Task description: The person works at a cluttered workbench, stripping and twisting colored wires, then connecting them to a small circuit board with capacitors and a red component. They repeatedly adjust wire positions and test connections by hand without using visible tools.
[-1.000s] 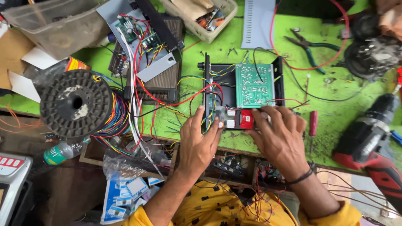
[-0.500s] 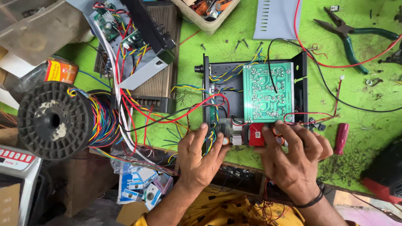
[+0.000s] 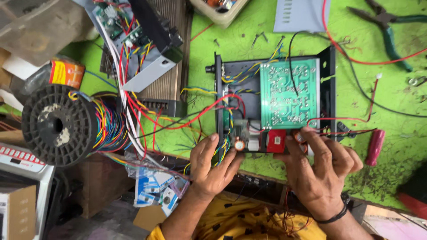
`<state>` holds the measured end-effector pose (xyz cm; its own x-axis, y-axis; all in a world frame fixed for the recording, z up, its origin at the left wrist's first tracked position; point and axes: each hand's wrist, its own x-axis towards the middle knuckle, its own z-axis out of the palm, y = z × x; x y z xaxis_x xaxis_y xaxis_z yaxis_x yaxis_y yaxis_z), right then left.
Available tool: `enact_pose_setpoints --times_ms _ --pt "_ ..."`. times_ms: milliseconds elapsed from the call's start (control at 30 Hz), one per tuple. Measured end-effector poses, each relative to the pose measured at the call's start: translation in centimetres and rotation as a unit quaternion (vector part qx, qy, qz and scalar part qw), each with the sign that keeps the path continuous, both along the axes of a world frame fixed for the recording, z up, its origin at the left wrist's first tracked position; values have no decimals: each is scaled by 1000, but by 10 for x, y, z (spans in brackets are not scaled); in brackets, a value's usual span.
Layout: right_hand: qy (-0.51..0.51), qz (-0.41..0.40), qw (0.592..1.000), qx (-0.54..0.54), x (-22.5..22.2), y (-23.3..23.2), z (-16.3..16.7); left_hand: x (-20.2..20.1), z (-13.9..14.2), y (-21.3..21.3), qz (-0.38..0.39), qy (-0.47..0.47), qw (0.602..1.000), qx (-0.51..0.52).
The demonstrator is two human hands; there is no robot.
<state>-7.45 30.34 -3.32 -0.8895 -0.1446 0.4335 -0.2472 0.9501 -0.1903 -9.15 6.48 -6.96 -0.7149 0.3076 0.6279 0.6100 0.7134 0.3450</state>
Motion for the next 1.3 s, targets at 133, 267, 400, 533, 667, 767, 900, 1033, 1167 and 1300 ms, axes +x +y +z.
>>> enact_pose_setpoints --times_ms 133,267,400,533,667,767,900,1033,1167,1300 --pt "-3 7 1000 14 -3 -10 19 4 3 -7 -14 -15 1000 4" --pt "-73 22 992 97 7 -21 44 15 11 -23 -58 -21 998 21" --pt "-60 53 980 183 17 -30 64 29 19 -30 -73 6 994 79" --pt "8 101 956 276 22 -40 67 46 26 -35 -31 18 991 128" --pt "79 112 932 336 30 -50 67 55 28 -44 -23 -7 982 187" --pt "23 110 935 337 34 -55 74 51 30 -51 -28 9 985 168" --pt "29 141 925 351 29 -56 92 35 46 -48 10 -8 985 175" --pt "25 141 921 363 24 -52 107 20 65 -42 -4 -65 971 230" --pt "31 153 923 353 19 -51 115 13 71 -43 -27 -51 966 252" --pt "14 151 926 346 14 -49 121 11 75 -42 -28 -43 967 248"
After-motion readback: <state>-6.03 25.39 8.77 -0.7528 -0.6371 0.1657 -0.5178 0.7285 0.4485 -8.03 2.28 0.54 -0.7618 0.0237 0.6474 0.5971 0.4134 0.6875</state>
